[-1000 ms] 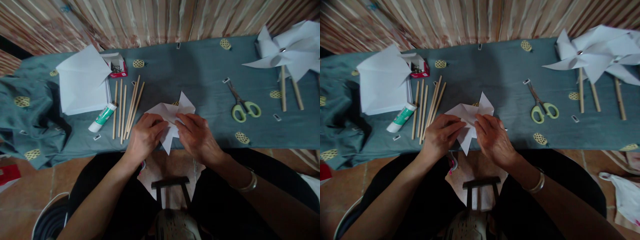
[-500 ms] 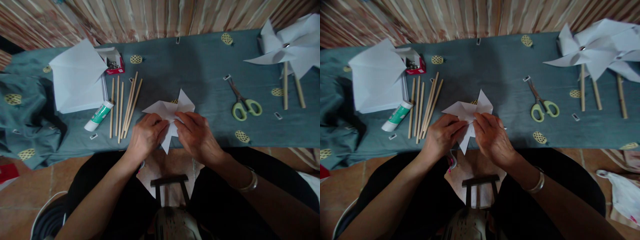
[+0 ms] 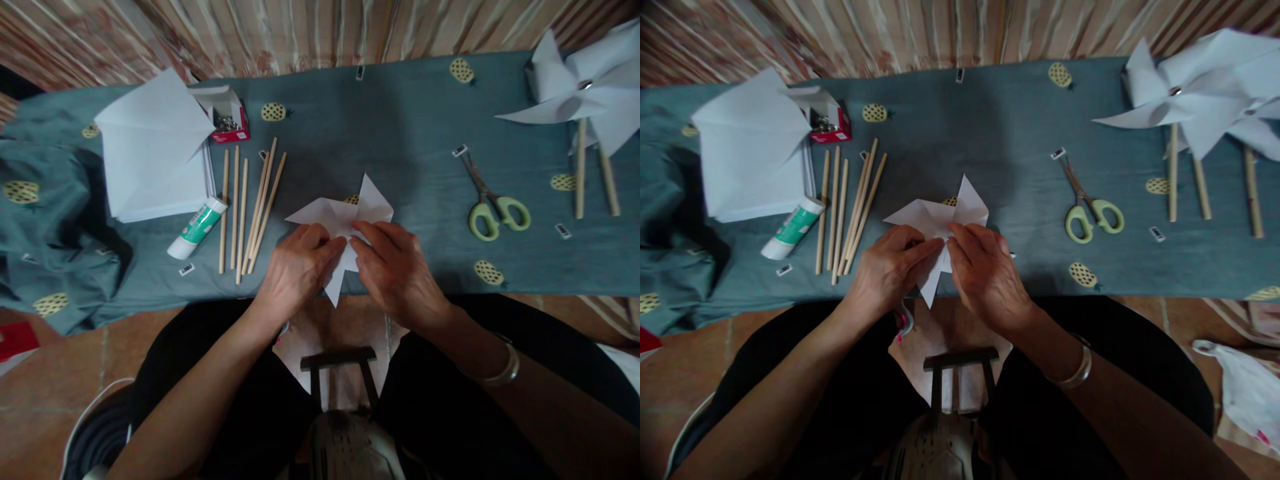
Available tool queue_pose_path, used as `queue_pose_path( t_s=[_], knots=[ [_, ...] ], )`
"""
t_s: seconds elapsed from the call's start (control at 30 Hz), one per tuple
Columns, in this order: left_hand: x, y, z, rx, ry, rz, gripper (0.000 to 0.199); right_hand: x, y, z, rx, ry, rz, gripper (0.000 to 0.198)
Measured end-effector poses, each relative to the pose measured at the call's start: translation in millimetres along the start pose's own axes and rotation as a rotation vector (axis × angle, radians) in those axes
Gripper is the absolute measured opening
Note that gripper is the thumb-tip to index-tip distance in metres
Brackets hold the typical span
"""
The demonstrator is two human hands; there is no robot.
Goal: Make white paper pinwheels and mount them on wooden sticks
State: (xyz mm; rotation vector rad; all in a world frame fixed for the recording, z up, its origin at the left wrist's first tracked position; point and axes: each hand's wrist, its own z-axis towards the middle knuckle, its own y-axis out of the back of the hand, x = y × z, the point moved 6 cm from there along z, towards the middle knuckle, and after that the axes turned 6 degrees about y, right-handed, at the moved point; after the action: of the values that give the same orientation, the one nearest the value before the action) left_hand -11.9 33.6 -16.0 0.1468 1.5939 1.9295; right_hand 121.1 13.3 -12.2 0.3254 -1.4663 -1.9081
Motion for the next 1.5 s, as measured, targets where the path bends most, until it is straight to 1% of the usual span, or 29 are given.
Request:
queue_pose_path(
  t_s=[0.1,0.3,0.5,0.73,0.9,1.07,1.2,1.27,1.37,1.5],
  knots=[
    [-1,0,1,0.017,-0.001,0.008,0.028,0,0,-1,-0.015,-0.010,0.022,0.030],
    [-5,2,2,0.053,-0.019,0.045,0.031,-3,0,-2,0.002,-0.103,0.119,0.031],
    [-6,2,2,0.073,-0.009,0.091,0.029,-6,-1,-3,-0.011,-0.164,0.241,0.034],
    [-7,1,3,0.073,0.004,0.102,0.028,-5,-2,-4,-0.027,-0.172,0.252,0.035],
    [-7,2,3,0.111,-0.002,0.092,0.027,-3,-1,-5,-0.029,-0.135,0.205,0.041],
    [-7,2,3,0.106,-0.012,0.090,0.026,0,-2,-4,0.009,-0.068,0.079,0.035],
    [-6,1,2,0.105,0.003,0.072,0.029,1,-1,-1,0.006,-0.042,0.044,0.033],
    [-6,2,2,0.092,0.006,0.044,0.029,1,0,1,0.017,-0.031,0.040,0.032],
    [-2,6,1,0.054,0.024,-0.059,0.027,1,0,6,0.037,-0.020,0.033,0.029],
    [9,18,-2,-0.041,0.082,-0.211,0.025,3,-1,10,0.020,0.012,-0.018,0.027]
  ],
)
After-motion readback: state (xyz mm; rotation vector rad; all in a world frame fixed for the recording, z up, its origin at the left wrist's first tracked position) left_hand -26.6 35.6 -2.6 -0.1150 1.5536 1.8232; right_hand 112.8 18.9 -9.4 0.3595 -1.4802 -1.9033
